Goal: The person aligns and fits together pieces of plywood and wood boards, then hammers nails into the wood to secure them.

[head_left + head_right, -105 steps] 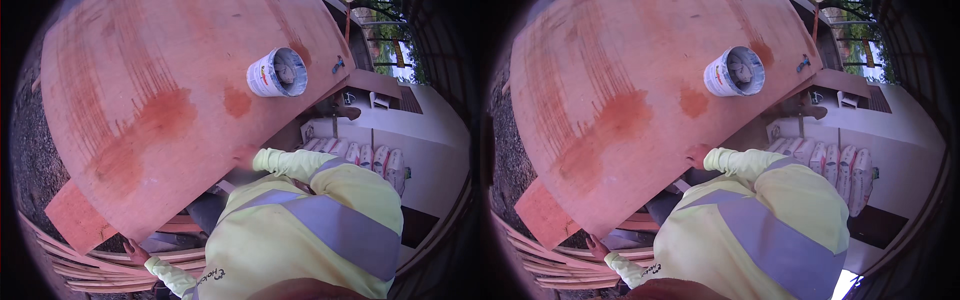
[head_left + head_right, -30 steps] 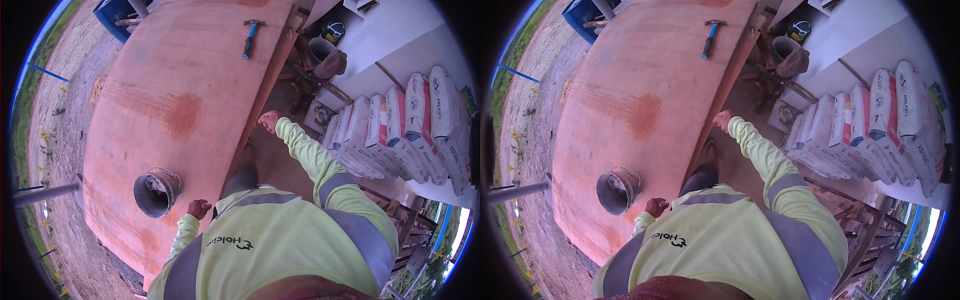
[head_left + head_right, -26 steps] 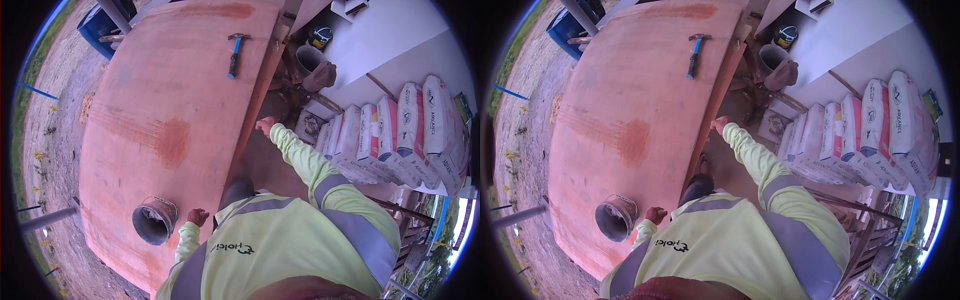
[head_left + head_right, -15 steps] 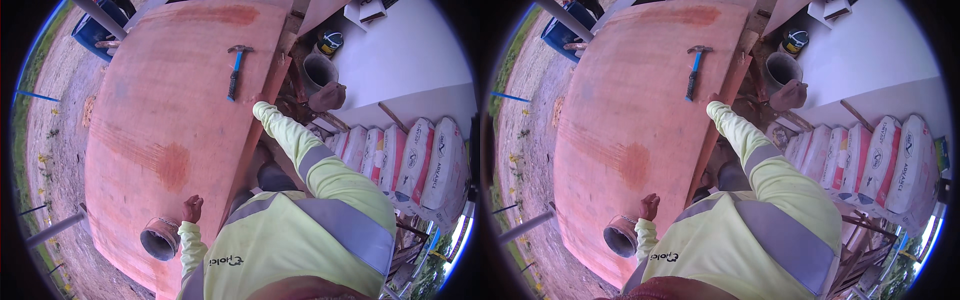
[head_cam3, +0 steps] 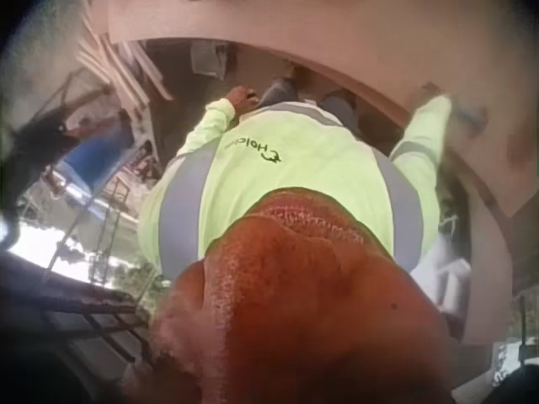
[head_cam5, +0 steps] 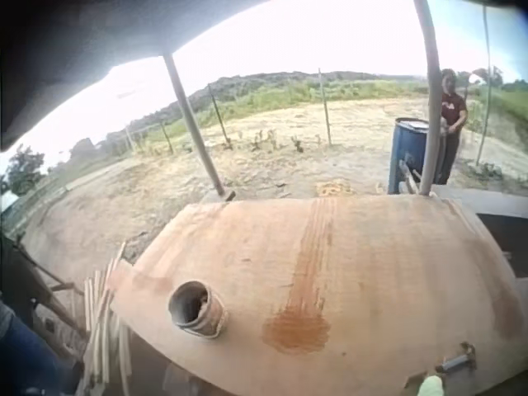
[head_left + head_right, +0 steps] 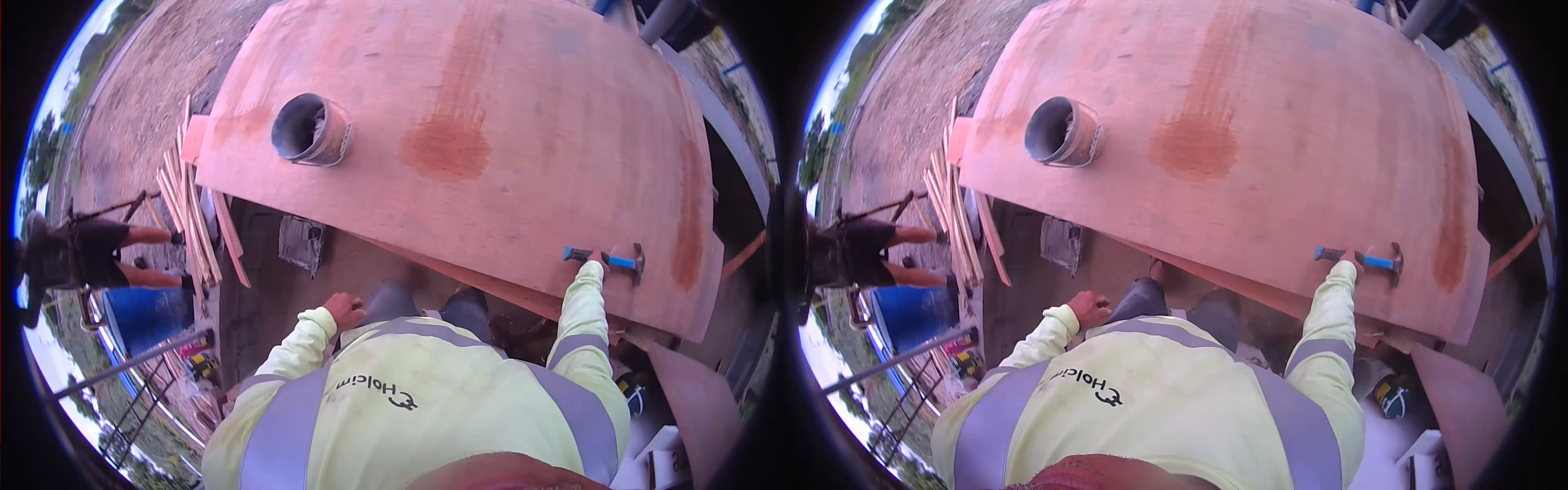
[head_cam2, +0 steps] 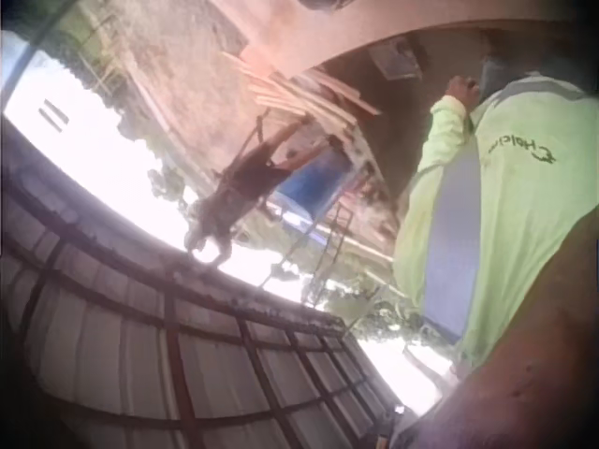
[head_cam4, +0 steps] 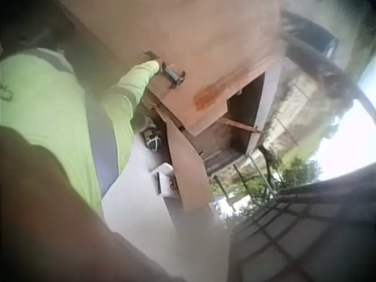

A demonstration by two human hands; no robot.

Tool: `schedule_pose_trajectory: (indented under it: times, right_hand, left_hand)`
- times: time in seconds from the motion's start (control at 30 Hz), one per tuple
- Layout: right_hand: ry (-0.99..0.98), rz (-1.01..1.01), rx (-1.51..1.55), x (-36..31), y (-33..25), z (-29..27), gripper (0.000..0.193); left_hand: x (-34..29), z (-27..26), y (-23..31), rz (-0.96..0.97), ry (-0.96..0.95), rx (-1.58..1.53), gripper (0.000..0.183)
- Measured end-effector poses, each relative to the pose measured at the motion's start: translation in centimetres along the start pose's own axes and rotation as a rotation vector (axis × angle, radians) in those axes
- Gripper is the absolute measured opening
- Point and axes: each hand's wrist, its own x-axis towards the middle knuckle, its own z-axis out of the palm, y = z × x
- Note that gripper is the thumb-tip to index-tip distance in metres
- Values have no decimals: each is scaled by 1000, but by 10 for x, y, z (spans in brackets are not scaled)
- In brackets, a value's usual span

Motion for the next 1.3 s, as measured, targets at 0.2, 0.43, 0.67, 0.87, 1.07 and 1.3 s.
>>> schedule_pose_trajectory:
  times: [0.2,0.43,0.67,0.87,1.07,1.3]
  right_hand:
    - [-296,-348,353,19,23,-18,44]
    - [-1042,-755,95,-227,135,-73,29]
    - [-1845,-982,-824,-543,158,-58,22]
    - [-1637,-1866,-1015,-769,228,27,36]
    - [-1425,-2149,-895,-766,212,222,21]
    - [-1753,-1441,-1603,-856,231,267,20]
  left_hand:
    - [-23,46,-17,110,249,-307,47]
    - [-53,17,-65,324,419,-606,42]
    - [-59,-43,-123,412,384,-1120,37]
    - [-73,-114,-239,401,1019,-2161,23]
    - [-156,-79,-416,126,1177,-2044,14]
    - [-229,93,-430,-850,1061,-1704,27]
